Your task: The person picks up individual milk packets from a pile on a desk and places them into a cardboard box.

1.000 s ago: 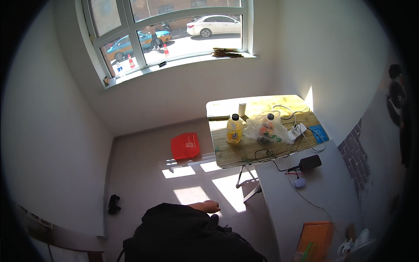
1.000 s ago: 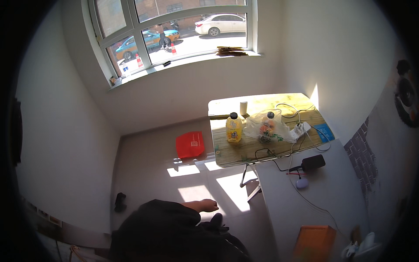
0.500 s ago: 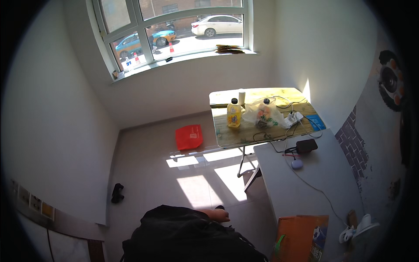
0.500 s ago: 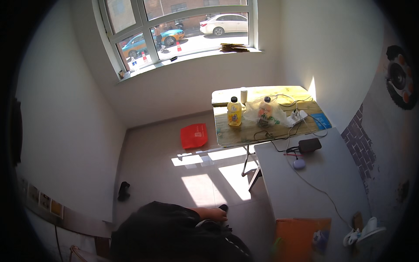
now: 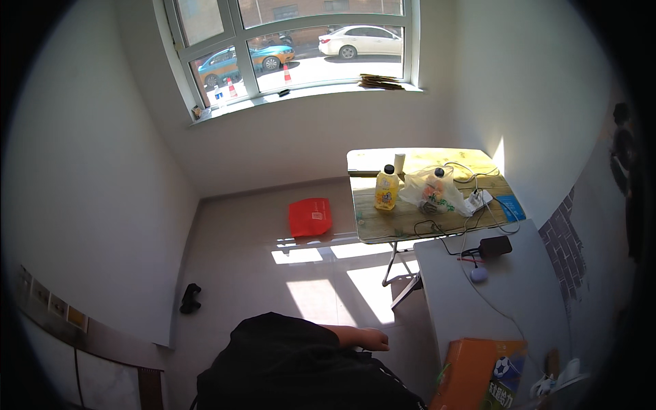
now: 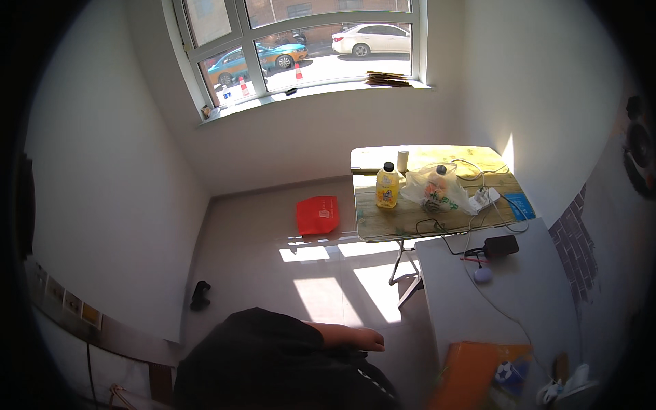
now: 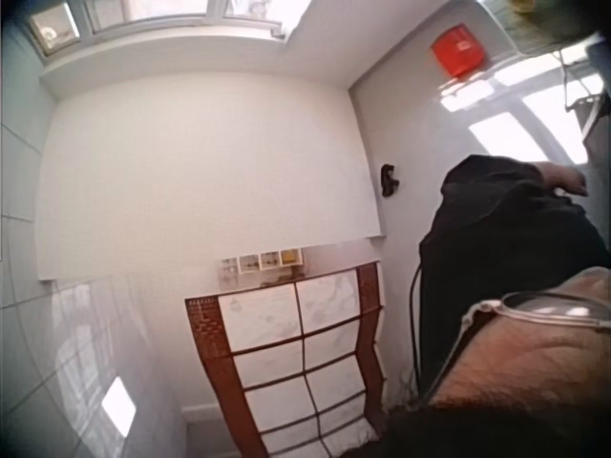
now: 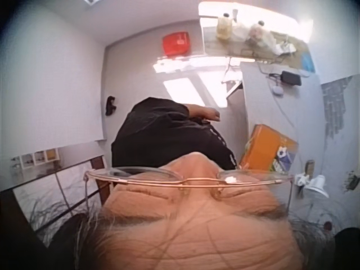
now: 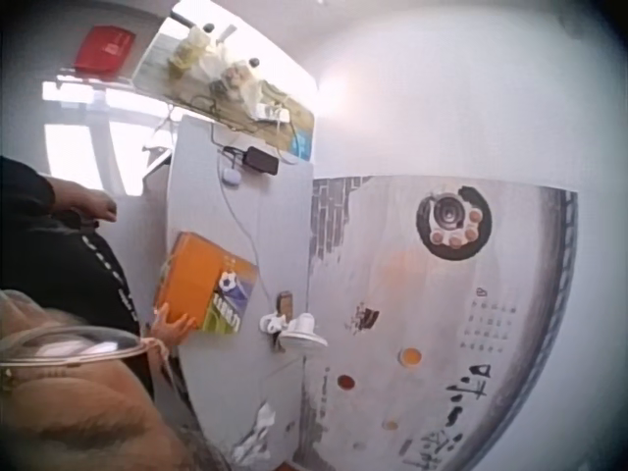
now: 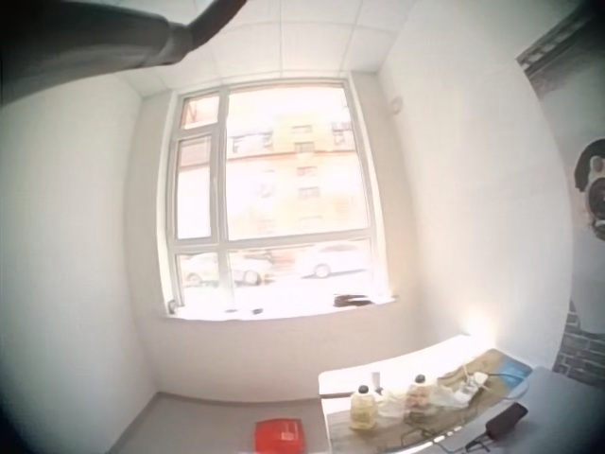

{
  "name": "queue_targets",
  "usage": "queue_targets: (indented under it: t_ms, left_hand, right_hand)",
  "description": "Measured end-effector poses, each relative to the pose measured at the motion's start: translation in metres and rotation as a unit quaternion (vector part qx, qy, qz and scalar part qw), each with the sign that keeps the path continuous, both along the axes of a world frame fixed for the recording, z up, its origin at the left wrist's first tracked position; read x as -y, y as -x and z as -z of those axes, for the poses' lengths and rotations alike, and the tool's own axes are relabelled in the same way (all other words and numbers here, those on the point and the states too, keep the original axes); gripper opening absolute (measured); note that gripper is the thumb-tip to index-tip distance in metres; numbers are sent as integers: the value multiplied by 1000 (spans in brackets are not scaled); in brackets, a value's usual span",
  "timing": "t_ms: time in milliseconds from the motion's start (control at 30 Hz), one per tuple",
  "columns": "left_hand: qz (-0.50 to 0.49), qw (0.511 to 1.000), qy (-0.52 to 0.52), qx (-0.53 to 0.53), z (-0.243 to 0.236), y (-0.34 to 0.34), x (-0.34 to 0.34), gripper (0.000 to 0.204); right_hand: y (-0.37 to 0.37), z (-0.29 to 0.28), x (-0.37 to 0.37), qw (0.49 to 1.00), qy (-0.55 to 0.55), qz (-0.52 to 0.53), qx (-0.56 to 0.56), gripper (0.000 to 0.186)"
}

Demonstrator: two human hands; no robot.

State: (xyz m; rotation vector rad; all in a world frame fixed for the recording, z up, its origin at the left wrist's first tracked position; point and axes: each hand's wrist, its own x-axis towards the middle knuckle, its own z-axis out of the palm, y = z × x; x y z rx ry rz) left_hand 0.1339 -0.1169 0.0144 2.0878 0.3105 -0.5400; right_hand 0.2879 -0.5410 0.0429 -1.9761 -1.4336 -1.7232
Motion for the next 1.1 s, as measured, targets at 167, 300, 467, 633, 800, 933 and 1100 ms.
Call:
queue_targets:
  t_ms: [167,300,467,633,800,933,1100]
  left_hand:
    - [-16,999,-25,-45,8,14,-32,47]
    - [4,996,-55,-72,22,28,-59,46]
    - [-23,995,-45,-81,26,51,-85,47]
    - [-44,994,-29,-92,28,61,-101,48]
    - [-40,995,-36,-87,40,63,-109,47]
    - [-30,996,-14,-88,39,58,-114,49]
    - [-20,996,-15,-84,46,58,-122,48]
  right_hand:
    - [26,-107,-43,795,-19,326,-510,65]
    - [-17,-77,-17,736,5,372,-566,60]
    - [-38,-72,-5,645,-11,368,-669,60]
    - [-27,-116,-11,631,-2,293,-718,59]
    - [-6,-155,-53,783,215,167,-560,52]
    - [26,-160,-81,689,285,203,-635,47]
    - [38,-141,-106,666,351,127,-646,55]
